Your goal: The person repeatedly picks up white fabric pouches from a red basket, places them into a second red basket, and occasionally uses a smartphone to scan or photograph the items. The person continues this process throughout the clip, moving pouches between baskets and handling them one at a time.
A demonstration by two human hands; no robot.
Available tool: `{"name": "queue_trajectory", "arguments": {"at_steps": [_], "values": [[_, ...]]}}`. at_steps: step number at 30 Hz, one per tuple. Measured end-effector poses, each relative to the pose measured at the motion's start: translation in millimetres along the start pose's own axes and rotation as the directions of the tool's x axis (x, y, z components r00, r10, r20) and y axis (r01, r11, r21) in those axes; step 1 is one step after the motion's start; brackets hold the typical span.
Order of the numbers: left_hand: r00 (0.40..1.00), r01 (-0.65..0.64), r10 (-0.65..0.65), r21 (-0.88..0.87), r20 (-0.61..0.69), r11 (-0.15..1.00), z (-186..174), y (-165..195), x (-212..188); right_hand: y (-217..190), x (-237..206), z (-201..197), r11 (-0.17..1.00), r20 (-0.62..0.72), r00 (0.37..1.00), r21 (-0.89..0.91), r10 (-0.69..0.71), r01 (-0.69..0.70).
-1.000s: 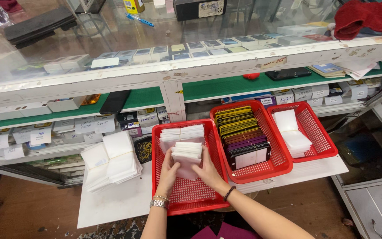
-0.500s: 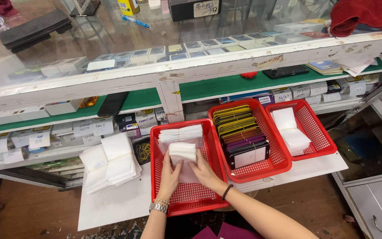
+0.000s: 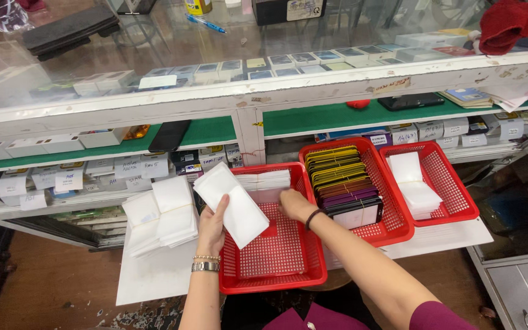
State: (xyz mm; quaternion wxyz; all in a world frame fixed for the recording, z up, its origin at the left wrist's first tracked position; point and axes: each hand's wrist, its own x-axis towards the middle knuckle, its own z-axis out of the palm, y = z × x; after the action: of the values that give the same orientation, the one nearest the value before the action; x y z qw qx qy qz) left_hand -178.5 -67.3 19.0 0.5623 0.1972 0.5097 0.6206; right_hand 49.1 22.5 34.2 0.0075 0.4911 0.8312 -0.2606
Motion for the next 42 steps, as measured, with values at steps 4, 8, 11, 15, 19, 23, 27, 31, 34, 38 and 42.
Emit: {"name": "queue_trajectory", "arguments": {"at_steps": [4,8,11,15,19,23,27,31,34,38,42], "values": [[1.0,-0.013,0.013,0.036,-0.023,0.999,-1,-14,1,-5,-8,35,0.979,-0.175,0.985,-0.2,0.0,-0.036],[0.999,0.029,-0.034,-0.131,-0.04,0.991,-14,-12,2,-9,-11,41,0.952,-0.176,0.984,-0.297,0.021,-0.074],[0.994,0.101,-0.107,-0.231,-0.015,0.968,-21,-6,2,-7,-12,38,0.968,-0.114,0.99,-0.225,0.084,-0.108],[0.977,0.211,-0.201,-0.177,0.072,0.961,-20,-3,-3,-11,-8,28,0.994,-0.109,0.99,0.07,0.094,-0.087],[0.936,0.303,-0.311,0.068,0.167,0.95,-6,-5,-8,-24,0,8,0.846,-0.066,0.997,0.533,0.028,0.011],[0.908,0.334,-0.334,0.046,0.254,0.942,12,-10,-13,-30,-11,-15,0.634,-0.217,0.952,0.71,-0.217,0.307],[0.917,0.307,-0.28,-0.054,0.283,0.95,22,-11,-15,-25,-27,-23,0.801,-0.164,0.974,0.556,-0.156,0.222],[0.896,0.312,-0.244,-0.135,0.37,0.941,21,-13,-20,-9,-25,-18,0.778,-0.077,0.983,0.601,-0.169,0.181],[0.888,0.293,-0.221,-0.127,0.404,0.948,15,-9,-23,13,-16,-25,0.019,0.059,0.997,0.998,-0.048,-0.058],[0.87,0.217,-0.28,0.194,0.407,0.957,7,9,-31,37,-16,-53,-0.605,-0.076,0.771,0.671,-0.632,-0.429],[0.81,0.121,-0.381,0.509,0.446,0.852,16,35,-36,20,-31,-91,-0.271,0.172,0.824,0.891,-0.54,-0.364]]}}
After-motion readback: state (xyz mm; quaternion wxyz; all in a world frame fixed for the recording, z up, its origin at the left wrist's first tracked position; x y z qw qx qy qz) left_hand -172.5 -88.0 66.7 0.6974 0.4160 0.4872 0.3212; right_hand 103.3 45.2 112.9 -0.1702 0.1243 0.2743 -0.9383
